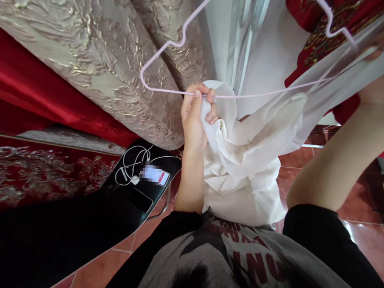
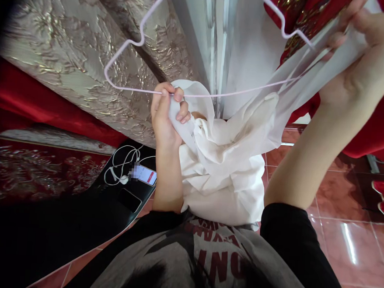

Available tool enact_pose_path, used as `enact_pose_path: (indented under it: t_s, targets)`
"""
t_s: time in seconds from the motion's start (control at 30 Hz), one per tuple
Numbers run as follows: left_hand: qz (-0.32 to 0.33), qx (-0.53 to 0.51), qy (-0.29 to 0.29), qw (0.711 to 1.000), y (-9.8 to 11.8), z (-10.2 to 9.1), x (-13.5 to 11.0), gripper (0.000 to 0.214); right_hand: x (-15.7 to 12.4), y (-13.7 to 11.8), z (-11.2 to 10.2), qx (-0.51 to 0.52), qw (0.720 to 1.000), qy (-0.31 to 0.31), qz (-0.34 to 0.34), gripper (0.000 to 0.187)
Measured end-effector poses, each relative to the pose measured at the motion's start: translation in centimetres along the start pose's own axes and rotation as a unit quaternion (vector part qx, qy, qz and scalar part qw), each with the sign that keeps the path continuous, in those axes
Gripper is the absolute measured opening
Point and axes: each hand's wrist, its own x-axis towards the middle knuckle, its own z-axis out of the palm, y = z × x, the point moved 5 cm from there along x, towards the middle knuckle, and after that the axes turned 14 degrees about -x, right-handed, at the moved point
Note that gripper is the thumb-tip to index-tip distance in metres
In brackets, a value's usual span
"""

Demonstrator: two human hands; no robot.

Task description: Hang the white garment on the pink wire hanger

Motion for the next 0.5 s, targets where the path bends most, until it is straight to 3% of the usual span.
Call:
enact_pose_path:
  t_s: [0.13, 0.2, 0.3, 0.37, 0.5]
  targets:
    - [-0.009, -0.036, -0.038, 0.999, 1.2, -0.4, 0.0, 0.019, -1.6, 1.8, -1.6, 0.122, 0.985, 0.124, 0.004, 0.074]
    - [0.0, -0.052, -0.054, 0.997, 1.7, -0.8, 0.1, 0.02, -3.5, 3.0, -1.2, 0.136, 0.976, 0.168, -0.031, 0.065]
    - [0.005, -0.038, -0.033, 0.999, 2.1, -2.0, 0.3, 0.022, -7.2, 4.7, 1.6, 0.095, 0.972, 0.187, -0.105, 0.046]
    - [0.004, -0.028, -0.009, 1.0, 2.4, -2.6, 0.4, 0.023, -9.5, 5.7, 4.6, 0.051, 0.971, 0.162, -0.169, 0.043]
    - [0.004, -0.022, 0.019, 1.0, 3.2, -2.7, 0.2, 0.024, -12.0, 7.4, 10.5, -0.12, 0.942, 0.028, -0.311, 0.037]
